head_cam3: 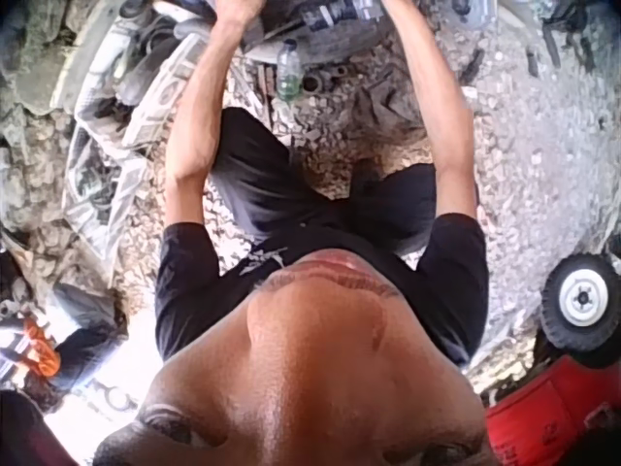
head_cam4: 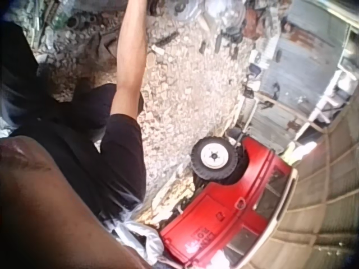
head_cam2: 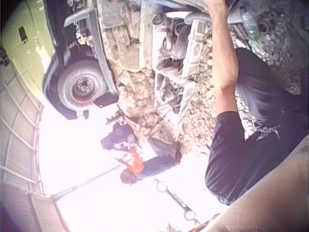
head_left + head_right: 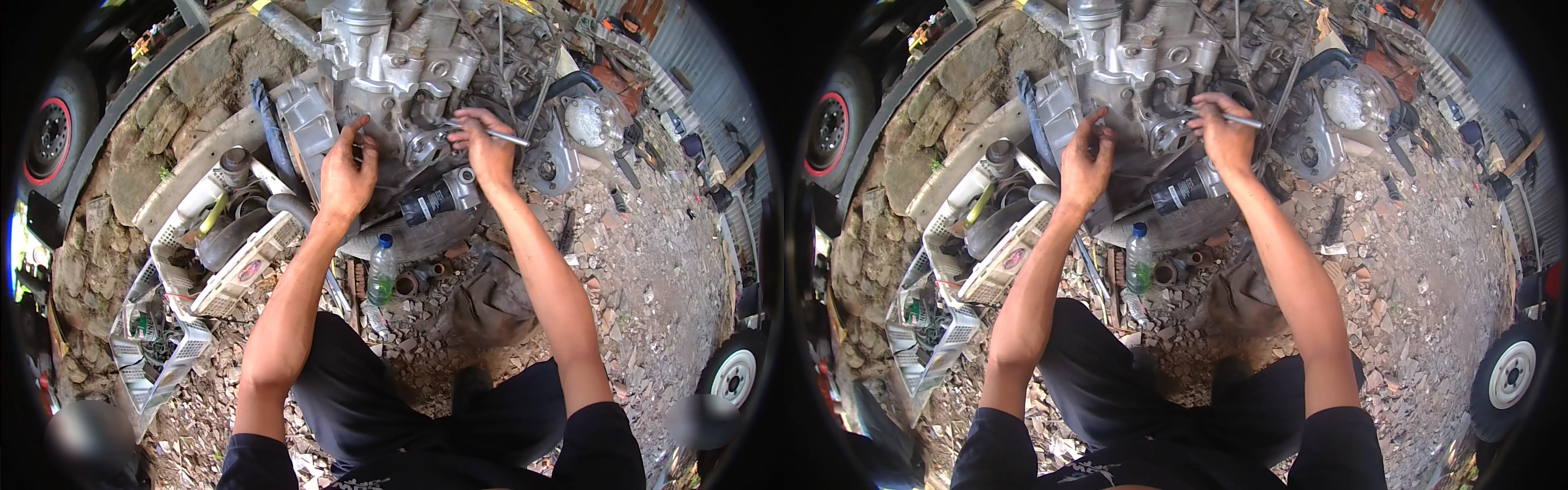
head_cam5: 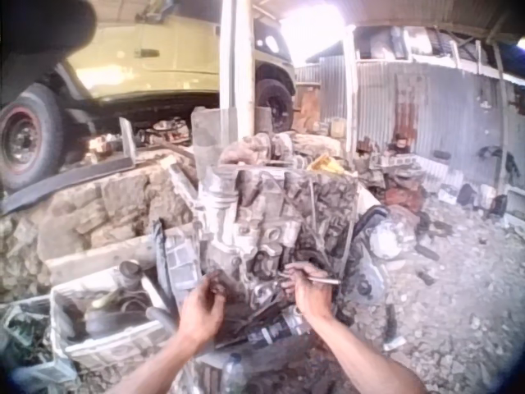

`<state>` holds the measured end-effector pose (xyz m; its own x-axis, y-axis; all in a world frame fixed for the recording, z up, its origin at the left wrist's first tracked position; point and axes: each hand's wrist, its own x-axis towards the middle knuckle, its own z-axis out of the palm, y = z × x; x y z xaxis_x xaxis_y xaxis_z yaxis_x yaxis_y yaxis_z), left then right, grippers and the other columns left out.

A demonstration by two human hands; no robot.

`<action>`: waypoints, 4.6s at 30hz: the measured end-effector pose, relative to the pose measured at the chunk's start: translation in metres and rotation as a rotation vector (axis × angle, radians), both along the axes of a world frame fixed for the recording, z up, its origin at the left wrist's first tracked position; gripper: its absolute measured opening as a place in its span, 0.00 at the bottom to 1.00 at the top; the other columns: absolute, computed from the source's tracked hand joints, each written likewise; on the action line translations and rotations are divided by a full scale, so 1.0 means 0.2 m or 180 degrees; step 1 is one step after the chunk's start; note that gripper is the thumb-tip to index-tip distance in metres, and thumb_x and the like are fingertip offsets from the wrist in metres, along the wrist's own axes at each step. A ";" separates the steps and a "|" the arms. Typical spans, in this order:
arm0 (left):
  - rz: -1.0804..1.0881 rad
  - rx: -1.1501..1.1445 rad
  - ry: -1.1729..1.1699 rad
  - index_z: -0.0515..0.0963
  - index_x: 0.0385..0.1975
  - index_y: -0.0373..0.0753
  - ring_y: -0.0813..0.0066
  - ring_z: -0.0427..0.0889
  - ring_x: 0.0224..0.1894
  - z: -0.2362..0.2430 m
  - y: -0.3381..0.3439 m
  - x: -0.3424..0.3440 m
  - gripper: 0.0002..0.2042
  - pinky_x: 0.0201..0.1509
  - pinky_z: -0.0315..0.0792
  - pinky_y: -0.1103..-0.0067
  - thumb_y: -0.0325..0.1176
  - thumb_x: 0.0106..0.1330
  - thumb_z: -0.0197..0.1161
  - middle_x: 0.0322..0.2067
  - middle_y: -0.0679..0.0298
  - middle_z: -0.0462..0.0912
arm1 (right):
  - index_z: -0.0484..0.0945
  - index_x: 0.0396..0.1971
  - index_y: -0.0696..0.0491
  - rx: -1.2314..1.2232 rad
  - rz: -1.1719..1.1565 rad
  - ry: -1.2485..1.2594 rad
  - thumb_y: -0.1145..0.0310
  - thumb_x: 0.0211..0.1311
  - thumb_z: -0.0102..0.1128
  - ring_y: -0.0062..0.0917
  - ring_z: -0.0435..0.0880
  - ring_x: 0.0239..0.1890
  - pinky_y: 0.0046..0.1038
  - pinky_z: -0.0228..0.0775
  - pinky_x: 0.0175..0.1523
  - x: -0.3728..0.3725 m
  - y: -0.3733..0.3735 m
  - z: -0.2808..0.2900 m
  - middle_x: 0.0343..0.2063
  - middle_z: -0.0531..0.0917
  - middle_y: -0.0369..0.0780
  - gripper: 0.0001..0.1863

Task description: The person unscrews components from an engine block using a wrench and a screwdriver, pours liquid from a plastic bottle onto parts of the engine, and wipes the metal surface with a cloth.

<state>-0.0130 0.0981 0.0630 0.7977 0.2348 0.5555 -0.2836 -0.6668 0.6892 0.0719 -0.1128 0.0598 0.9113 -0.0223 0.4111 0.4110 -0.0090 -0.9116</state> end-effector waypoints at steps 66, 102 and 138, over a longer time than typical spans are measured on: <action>-0.0221 0.0094 0.0049 0.78 0.54 0.37 0.76 0.81 0.34 -0.03 0.03 0.00 0.20 0.38 0.73 0.78 0.32 0.63 0.67 0.35 0.65 0.83 | 0.85 0.41 0.59 -0.1860 0.0073 -0.1233 0.70 0.62 0.61 0.40 0.88 0.43 0.33 0.78 0.50 -0.07 -0.12 0.02 0.40 0.87 0.50 0.12; -0.0210 0.0094 0.0216 0.79 0.55 0.41 0.79 0.77 0.25 -0.03 0.01 0.00 0.19 0.34 0.73 0.79 0.34 0.63 0.68 0.35 0.65 0.84 | 0.87 0.38 0.58 -0.1229 0.0113 -0.0003 0.63 0.64 0.63 0.17 0.83 0.25 0.21 0.74 0.32 0.10 -0.15 0.05 0.25 0.87 0.38 0.13; -0.1841 -0.1904 0.0216 0.80 0.51 0.34 0.80 0.81 0.37 0.17 -0.01 -0.17 0.14 0.47 0.74 0.80 0.36 0.72 0.63 0.40 0.61 0.87 | 0.80 0.41 0.57 0.0875 0.2504 0.1326 0.67 0.61 0.66 0.28 0.87 0.37 0.28 0.79 0.43 -0.12 -0.01 0.35 0.35 0.86 0.42 0.12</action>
<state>-0.0463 0.0953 0.0966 0.9103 0.0179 0.4136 -0.4139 0.0552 0.9086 0.0488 -0.1148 0.1294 0.7785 0.6162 0.1193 -0.1536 0.3713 -0.9157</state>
